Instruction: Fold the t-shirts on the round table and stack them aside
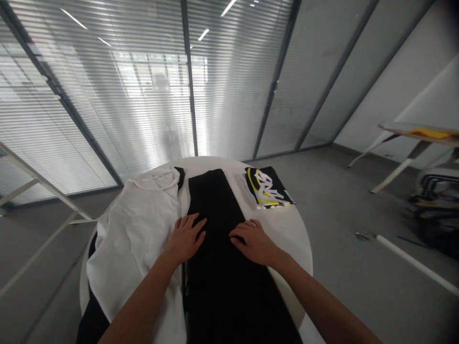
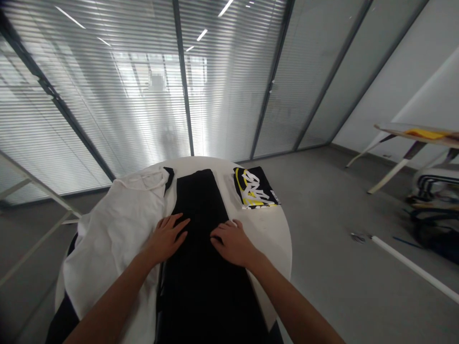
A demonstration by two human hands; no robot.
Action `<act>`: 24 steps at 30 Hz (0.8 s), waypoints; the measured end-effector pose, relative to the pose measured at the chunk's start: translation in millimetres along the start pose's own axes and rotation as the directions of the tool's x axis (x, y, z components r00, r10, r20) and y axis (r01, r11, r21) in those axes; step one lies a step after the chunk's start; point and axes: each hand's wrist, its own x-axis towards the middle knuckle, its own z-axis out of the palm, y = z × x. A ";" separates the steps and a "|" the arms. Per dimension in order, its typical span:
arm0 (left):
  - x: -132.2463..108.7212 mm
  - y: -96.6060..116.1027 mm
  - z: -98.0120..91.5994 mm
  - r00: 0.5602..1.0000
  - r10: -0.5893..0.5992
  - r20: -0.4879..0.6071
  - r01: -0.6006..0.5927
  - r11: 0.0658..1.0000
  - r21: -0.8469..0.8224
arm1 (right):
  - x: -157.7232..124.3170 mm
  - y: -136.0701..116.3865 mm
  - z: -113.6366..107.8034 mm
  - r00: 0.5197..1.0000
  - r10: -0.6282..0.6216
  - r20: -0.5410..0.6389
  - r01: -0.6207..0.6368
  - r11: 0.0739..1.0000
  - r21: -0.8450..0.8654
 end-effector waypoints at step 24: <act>1.5 -4.4 -8.4 0.990 -0.138 0.030 0.138 0.990 -0.005 | 46.5 2.4 -1.7 0.993 0.116 -0.005 -0.116 0.991 -0.069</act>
